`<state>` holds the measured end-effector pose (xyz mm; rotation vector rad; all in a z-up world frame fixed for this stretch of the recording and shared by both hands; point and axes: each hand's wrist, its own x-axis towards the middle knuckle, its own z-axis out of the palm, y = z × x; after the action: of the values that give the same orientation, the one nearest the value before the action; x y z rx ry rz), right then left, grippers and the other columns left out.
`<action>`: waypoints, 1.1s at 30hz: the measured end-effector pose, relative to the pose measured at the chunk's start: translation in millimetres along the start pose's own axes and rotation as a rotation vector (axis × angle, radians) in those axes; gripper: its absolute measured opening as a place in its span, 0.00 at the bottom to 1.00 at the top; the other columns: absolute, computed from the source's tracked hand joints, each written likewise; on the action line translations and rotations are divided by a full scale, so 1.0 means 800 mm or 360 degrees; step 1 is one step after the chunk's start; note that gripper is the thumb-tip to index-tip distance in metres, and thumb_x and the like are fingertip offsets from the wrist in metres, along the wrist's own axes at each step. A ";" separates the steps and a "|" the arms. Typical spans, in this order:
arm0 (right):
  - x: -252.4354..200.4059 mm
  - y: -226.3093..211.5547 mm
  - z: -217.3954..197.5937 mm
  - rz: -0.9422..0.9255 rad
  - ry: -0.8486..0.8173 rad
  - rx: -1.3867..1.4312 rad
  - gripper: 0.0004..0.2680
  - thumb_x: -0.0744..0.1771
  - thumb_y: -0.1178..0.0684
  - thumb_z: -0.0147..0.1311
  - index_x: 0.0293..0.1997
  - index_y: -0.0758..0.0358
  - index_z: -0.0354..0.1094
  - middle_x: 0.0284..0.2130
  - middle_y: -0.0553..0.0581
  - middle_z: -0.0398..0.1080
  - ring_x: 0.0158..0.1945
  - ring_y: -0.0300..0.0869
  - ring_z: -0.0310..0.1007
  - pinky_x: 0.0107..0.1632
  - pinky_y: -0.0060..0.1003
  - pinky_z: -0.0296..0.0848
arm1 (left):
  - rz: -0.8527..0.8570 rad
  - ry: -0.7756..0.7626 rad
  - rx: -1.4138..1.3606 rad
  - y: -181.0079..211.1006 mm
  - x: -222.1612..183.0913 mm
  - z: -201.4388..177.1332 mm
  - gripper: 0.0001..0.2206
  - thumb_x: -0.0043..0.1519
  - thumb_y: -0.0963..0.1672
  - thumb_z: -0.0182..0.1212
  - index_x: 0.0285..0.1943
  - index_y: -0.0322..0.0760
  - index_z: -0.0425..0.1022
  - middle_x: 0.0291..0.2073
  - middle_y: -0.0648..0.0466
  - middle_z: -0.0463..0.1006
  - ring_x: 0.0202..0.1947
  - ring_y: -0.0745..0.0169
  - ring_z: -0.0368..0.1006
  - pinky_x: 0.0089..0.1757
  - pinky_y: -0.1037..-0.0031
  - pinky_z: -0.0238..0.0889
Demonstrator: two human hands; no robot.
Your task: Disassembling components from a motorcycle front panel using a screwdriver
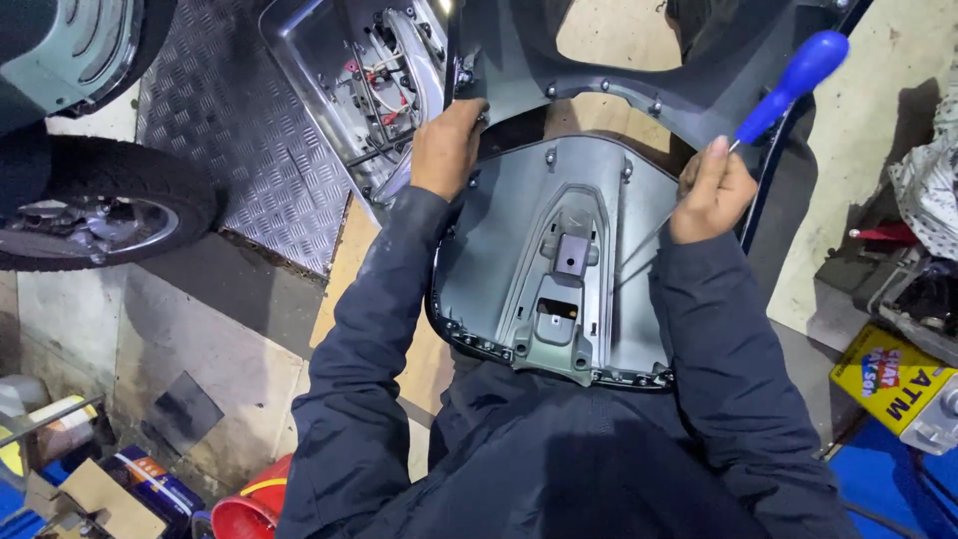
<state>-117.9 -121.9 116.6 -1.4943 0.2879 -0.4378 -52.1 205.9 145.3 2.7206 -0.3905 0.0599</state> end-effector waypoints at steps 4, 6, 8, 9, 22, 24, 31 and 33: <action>0.007 0.010 -0.008 0.0043 0.0112 0.0053 0.18 0.75 0.46 0.45 0.25 0.60 0.51 0.18 0.54 0.53 0.21 0.38 0.52 0.27 0.35 0.56 | 0.0023 0.0016 0.0178 -0.008 0.002 0.015 0.13 0.65 0.42 0.57 0.60 0.41 0.70 0.35 0.46 0.74 0.31 0.37 0.70 0.34 0.51 0.64; 0.011 0.012 -0.007 0.0083 0.0109 0.0060 0.18 0.74 0.44 0.45 0.25 0.61 0.53 0.19 0.54 0.55 0.22 0.38 0.54 0.27 0.34 0.57 | 0.0008 0.0042 0.0146 -0.012 0.006 0.017 0.13 0.63 0.41 0.64 0.56 0.39 0.73 0.35 0.48 0.71 0.34 0.47 0.67 0.40 0.61 0.62; 0.010 0.015 -0.006 0.0103 0.0106 0.0065 0.18 0.74 0.44 0.45 0.25 0.61 0.53 0.19 0.54 0.55 0.21 0.37 0.53 0.25 0.34 0.56 | 0.0029 0.0057 0.0146 -0.015 0.005 0.020 0.13 0.63 0.41 0.65 0.56 0.38 0.73 0.34 0.48 0.71 0.34 0.47 0.67 0.40 0.61 0.62; 0.009 0.016 -0.005 0.0122 0.0099 0.0069 0.18 0.74 0.45 0.45 0.25 0.60 0.52 0.18 0.54 0.56 0.20 0.37 0.53 0.24 0.33 0.54 | 0.0046 0.0074 0.0146 -0.017 0.004 0.022 0.14 0.63 0.42 0.66 0.56 0.37 0.73 0.34 0.47 0.71 0.34 0.46 0.67 0.40 0.60 0.63; 0.007 0.017 -0.004 0.0076 0.0049 -0.0024 0.18 0.75 0.47 0.45 0.26 0.62 0.57 0.18 0.54 0.57 0.21 0.37 0.55 0.26 0.34 0.57 | 0.0441 0.0286 0.0369 -0.015 0.007 0.027 0.05 0.66 0.41 0.63 0.38 0.32 0.77 0.30 0.51 0.68 0.34 0.51 0.60 0.33 0.62 0.60; 0.008 0.017 -0.002 0.0100 0.0029 0.0012 0.18 0.75 0.47 0.45 0.25 0.61 0.54 0.18 0.53 0.55 0.20 0.36 0.52 0.25 0.33 0.54 | 0.0555 0.0272 0.0388 -0.012 0.007 0.022 0.06 0.57 0.33 0.57 0.39 0.30 0.75 0.34 0.48 0.70 0.35 0.50 0.61 0.33 0.64 0.60; 0.016 0.024 0.000 -0.0042 0.0028 -0.0114 0.21 0.76 0.50 0.43 0.20 0.61 0.57 0.10 0.52 0.53 0.14 0.35 0.50 0.20 0.29 0.50 | 0.0668 0.0306 0.0408 -0.034 0.003 0.038 0.05 0.68 0.40 0.53 0.46 0.40 0.76 0.37 0.53 0.72 0.44 0.55 0.68 0.41 0.70 0.64; 0.017 0.030 -0.001 -0.0059 0.0036 -0.0108 0.21 0.76 0.50 0.44 0.20 0.61 0.58 0.10 0.52 0.54 0.14 0.35 0.51 0.20 0.29 0.50 | 0.0680 0.0321 0.0446 -0.038 0.002 0.043 0.06 0.69 0.40 0.51 0.47 0.39 0.76 0.39 0.52 0.73 0.42 0.55 0.70 0.40 0.70 0.65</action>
<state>-104.2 -128.4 93.7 -1.5636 0.2955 -0.4790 -42.4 219.5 102.3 2.8094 -0.9564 0.5366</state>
